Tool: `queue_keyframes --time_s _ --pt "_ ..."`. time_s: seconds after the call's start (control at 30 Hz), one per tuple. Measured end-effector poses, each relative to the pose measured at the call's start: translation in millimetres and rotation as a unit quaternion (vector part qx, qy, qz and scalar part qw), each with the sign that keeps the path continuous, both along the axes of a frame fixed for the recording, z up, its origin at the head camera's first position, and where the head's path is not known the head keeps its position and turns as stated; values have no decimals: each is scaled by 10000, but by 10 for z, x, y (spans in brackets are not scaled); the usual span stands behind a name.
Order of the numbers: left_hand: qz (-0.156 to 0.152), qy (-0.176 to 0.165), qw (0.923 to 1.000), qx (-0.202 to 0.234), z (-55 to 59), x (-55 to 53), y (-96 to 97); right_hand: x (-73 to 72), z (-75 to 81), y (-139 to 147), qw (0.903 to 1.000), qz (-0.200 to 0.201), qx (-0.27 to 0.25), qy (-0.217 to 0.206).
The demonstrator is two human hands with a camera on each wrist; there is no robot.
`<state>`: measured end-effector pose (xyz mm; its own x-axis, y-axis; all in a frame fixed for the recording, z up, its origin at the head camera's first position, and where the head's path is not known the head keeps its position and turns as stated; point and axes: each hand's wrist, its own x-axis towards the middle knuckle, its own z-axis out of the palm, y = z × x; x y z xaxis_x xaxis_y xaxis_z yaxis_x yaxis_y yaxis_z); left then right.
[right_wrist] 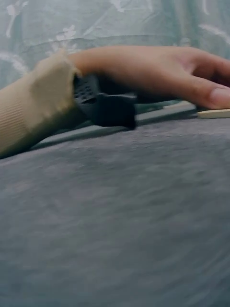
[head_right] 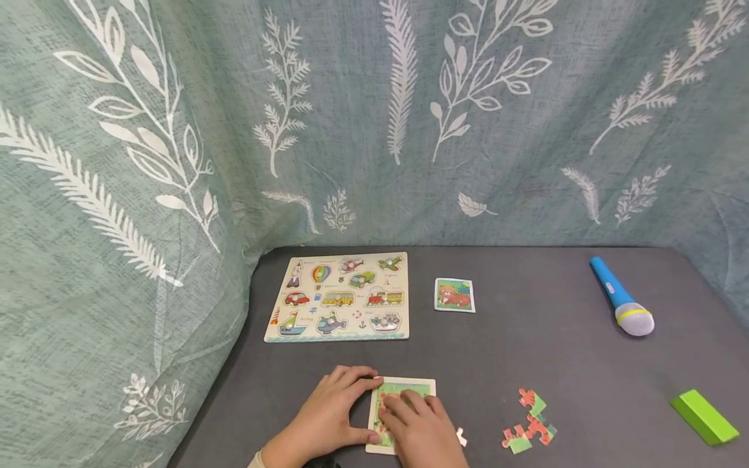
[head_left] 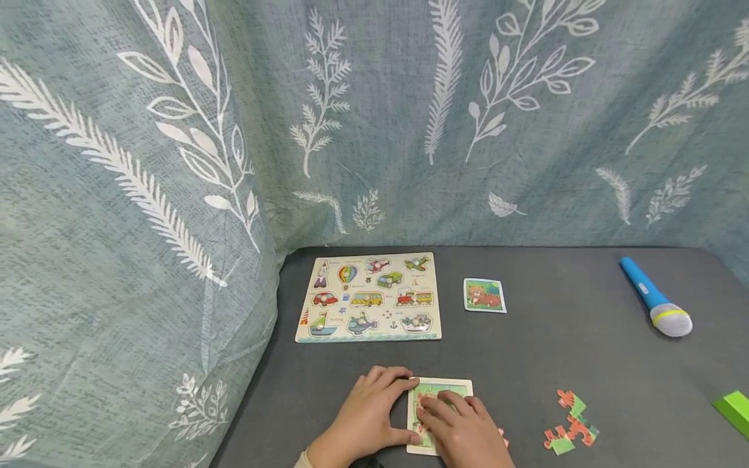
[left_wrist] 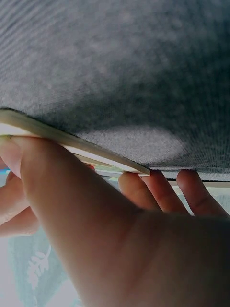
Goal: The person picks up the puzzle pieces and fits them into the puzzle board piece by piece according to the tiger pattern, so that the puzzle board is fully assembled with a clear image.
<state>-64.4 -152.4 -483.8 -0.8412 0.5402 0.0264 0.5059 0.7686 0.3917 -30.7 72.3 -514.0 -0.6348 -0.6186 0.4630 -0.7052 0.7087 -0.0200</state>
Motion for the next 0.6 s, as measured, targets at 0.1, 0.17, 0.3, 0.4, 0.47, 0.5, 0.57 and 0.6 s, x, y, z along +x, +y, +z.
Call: queue_keyframes --time_s 0.1,0.17,0.3,0.4,0.47,0.5,0.57,0.6 --pt "-3 84 10000 25 -7 -4 -14 15 -34 -29 9993 248 123 233" --pt "3 91 10000 35 -19 0 -10 30 -63 -41 9986 386 141 325" --pt "3 97 9999 61 -21 2 2 51 -113 -51 9980 380 235 447" --pt "-19 70 10000 52 -20 4 12 61 -149 -44 9970 345 332 615" --pt "-24 62 10000 53 -19 7 11 52 -168 -50 9959 375 362 741" --pt "-19 77 10000 48 -20 8 8 44 -172 -53 9956 399 359 773" --pt "-9 111 9999 45 -21 8 0 28 -176 -52 9949 484 391 789" --pt "-2 129 9999 48 -21 7 -3 19 -177 -46 9947 544 417 772"
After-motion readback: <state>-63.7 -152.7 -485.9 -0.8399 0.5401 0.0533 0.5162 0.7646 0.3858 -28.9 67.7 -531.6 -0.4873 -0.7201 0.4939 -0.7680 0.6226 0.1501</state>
